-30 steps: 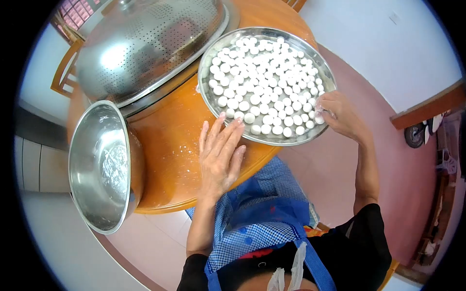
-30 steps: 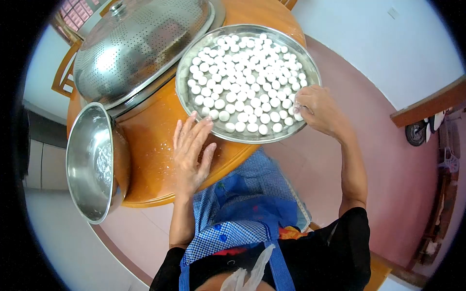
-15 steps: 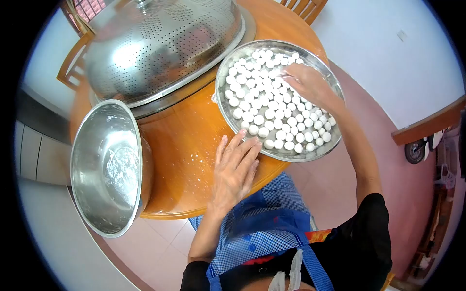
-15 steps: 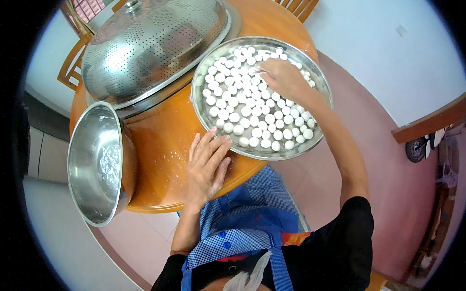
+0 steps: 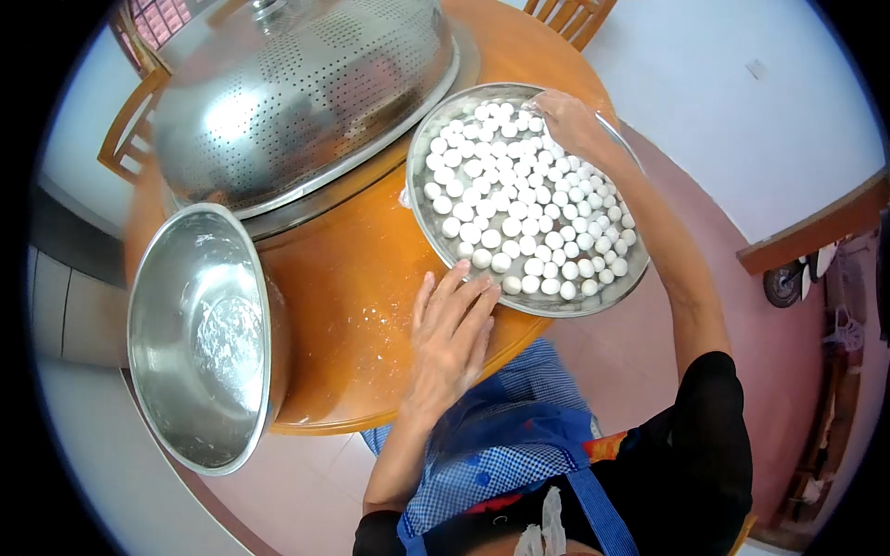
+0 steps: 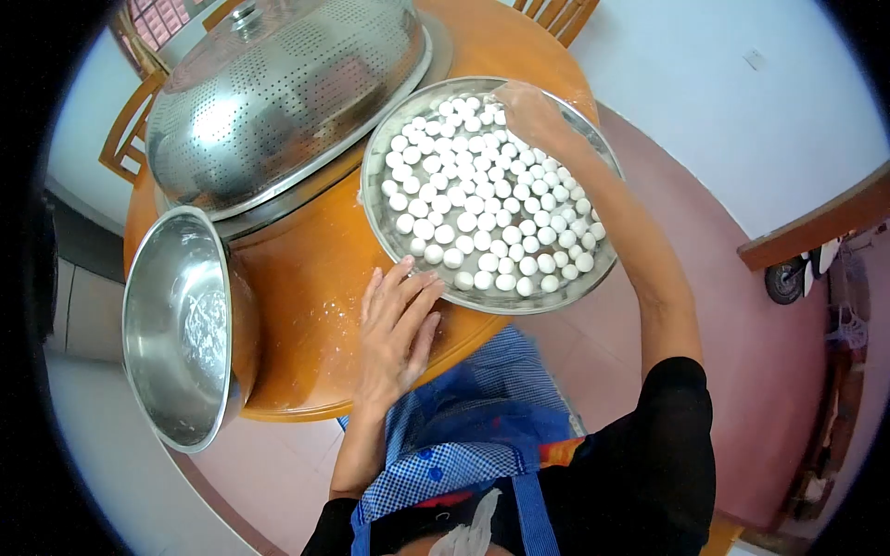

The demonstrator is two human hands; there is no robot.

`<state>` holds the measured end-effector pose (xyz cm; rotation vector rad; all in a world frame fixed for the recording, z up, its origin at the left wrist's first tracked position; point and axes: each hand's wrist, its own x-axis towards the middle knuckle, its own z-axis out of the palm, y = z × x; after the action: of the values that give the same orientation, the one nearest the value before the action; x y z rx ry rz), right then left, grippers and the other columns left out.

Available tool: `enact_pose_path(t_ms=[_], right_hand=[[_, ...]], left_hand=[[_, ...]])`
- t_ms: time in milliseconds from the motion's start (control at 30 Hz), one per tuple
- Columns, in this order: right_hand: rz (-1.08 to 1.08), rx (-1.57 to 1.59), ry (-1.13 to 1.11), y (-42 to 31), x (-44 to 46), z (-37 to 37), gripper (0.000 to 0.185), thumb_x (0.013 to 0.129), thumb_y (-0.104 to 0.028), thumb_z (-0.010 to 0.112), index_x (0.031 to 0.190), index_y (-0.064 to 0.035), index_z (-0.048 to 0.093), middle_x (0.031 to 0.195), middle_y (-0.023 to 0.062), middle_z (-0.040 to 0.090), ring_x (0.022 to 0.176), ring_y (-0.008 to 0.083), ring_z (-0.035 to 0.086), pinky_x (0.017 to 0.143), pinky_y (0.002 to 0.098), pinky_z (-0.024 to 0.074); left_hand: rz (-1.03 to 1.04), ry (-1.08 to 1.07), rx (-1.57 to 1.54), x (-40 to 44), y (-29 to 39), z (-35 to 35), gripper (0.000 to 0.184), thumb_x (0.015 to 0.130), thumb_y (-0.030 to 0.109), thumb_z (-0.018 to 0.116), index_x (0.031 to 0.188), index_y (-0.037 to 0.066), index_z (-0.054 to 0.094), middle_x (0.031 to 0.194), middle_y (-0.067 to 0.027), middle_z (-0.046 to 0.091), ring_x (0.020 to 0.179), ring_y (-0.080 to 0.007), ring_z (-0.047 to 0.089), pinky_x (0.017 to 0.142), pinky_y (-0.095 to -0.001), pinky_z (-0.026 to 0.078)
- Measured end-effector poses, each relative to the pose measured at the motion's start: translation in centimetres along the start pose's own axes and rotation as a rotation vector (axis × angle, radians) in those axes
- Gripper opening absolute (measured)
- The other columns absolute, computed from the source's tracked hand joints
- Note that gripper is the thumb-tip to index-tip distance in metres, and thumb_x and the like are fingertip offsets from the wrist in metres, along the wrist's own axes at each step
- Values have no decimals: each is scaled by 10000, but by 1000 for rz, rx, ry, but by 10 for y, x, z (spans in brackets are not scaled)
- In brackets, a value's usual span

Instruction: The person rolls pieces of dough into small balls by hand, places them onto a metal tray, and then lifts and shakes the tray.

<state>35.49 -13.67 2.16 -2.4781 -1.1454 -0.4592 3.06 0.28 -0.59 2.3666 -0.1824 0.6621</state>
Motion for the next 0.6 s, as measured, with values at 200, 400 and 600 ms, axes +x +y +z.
enact_pose_path(t_ms=[200,400,600], right_hand=[[-61,6,-52,14,-25,-4,260,785,56,485,975,0,654,1017,197,636,933,350,597,857,409,469],[-220,92,-263,-73,-76,1,444,910,-298,485,1251,-15,499,1385,202,395,1285,380,346,1060,478,271],[-382,78,-423,-82,-77,7,597,952,-396,415,1428,-56,295,1489,180,247,1382,307,218,1115,477,175]], left_hand=[[3,3,4,2,3,-1,382,760,9,642,1139,55,615,1182,-75,581,1247,-286,455,1065,-498,283],[4,-3,11,3,3,-1,374,758,10,645,1129,51,618,1177,-79,581,1247,-293,454,1059,-503,289],[7,8,30,2,2,2,346,756,7,647,1099,52,629,1170,-84,582,1239,-299,462,1049,-509,303]])
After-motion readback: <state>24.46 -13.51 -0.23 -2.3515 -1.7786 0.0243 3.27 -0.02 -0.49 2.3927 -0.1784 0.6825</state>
